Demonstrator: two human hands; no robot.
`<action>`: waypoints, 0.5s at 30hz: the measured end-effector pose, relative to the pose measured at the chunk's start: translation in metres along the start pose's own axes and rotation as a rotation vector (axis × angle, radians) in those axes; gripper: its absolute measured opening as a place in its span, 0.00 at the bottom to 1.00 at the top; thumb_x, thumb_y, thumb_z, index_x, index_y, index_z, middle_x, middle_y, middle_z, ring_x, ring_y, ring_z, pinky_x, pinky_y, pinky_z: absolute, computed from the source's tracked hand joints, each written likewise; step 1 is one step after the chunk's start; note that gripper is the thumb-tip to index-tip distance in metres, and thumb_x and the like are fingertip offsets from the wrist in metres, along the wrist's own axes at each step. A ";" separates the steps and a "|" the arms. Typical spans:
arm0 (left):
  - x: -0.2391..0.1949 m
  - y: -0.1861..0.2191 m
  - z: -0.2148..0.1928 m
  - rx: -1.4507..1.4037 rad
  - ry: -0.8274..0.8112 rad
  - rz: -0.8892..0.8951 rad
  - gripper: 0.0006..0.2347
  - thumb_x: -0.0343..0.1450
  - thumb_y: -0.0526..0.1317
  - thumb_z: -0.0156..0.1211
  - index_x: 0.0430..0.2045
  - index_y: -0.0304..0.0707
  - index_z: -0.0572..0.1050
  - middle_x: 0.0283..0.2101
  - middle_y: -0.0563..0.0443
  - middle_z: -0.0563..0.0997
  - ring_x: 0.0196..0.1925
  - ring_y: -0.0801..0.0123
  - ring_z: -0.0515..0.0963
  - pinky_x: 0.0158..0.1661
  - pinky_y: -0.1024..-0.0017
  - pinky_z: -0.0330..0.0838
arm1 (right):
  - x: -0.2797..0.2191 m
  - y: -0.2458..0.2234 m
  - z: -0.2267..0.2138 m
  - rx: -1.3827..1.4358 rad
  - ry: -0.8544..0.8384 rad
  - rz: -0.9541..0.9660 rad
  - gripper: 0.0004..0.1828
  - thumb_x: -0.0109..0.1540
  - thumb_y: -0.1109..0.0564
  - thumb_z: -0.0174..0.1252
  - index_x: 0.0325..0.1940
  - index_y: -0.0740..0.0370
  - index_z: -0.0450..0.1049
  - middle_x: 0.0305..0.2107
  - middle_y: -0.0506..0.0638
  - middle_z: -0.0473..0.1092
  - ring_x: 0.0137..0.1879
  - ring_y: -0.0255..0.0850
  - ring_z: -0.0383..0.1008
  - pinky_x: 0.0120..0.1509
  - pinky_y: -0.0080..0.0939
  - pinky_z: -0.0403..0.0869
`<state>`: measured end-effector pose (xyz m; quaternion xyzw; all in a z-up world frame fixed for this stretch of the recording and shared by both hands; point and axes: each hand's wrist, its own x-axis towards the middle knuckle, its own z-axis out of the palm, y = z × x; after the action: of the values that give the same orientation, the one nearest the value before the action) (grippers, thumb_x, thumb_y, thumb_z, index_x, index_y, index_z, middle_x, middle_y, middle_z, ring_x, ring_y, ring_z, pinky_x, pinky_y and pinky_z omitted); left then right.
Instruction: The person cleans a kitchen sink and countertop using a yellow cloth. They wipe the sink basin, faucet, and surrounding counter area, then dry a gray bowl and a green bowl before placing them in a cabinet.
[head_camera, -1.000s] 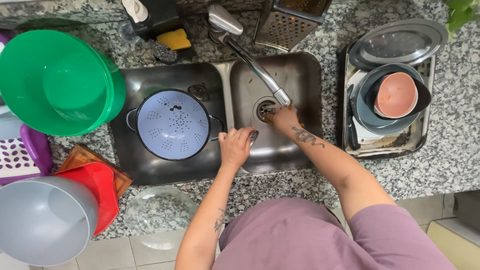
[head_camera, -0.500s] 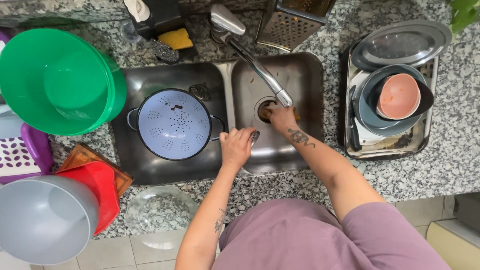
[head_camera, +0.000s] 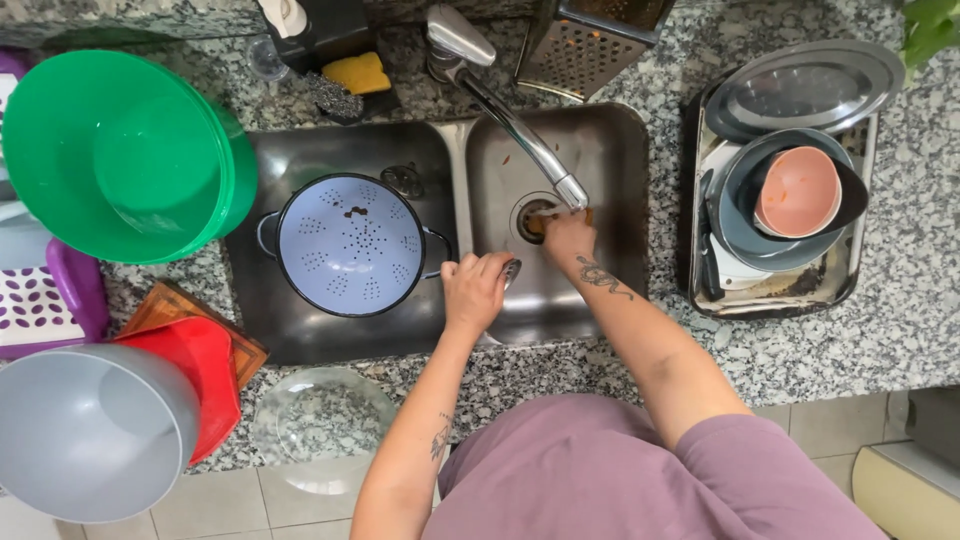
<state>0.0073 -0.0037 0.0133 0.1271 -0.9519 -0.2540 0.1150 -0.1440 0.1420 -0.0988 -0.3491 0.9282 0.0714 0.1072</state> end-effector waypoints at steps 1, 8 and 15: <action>0.000 0.002 0.000 -0.003 -0.002 0.003 0.10 0.66 0.44 0.49 0.40 0.60 0.70 0.31 0.66 0.74 0.32 0.73 0.71 0.38 0.70 0.57 | -0.003 0.002 -0.001 -0.001 -0.001 0.005 0.10 0.58 0.58 0.50 0.29 0.59 0.77 0.24 0.55 0.67 0.35 0.51 0.65 0.25 0.52 0.69; 0.004 0.001 -0.002 -0.005 -0.003 -0.009 0.09 0.67 0.43 0.48 0.39 0.60 0.70 0.31 0.67 0.74 0.32 0.74 0.70 0.37 0.70 0.57 | 0.009 0.011 -0.077 0.333 -0.301 0.170 0.12 0.55 0.56 0.52 0.38 0.63 0.76 0.35 0.59 0.69 0.39 0.55 0.72 0.33 0.53 0.74; 0.004 0.001 0.001 -0.014 -0.030 -0.018 0.09 0.67 0.44 0.47 0.40 0.60 0.70 0.33 0.67 0.75 0.33 0.73 0.71 0.37 0.69 0.57 | 0.057 0.045 -0.082 0.422 0.074 0.248 0.27 0.58 0.59 0.58 0.61 0.62 0.63 0.54 0.66 0.55 0.56 0.62 0.57 0.51 0.64 0.71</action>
<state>0.0030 -0.0038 0.0136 0.1311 -0.9505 -0.2636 0.0990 -0.2277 0.1224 -0.0306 -0.2050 0.9615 -0.1242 0.1341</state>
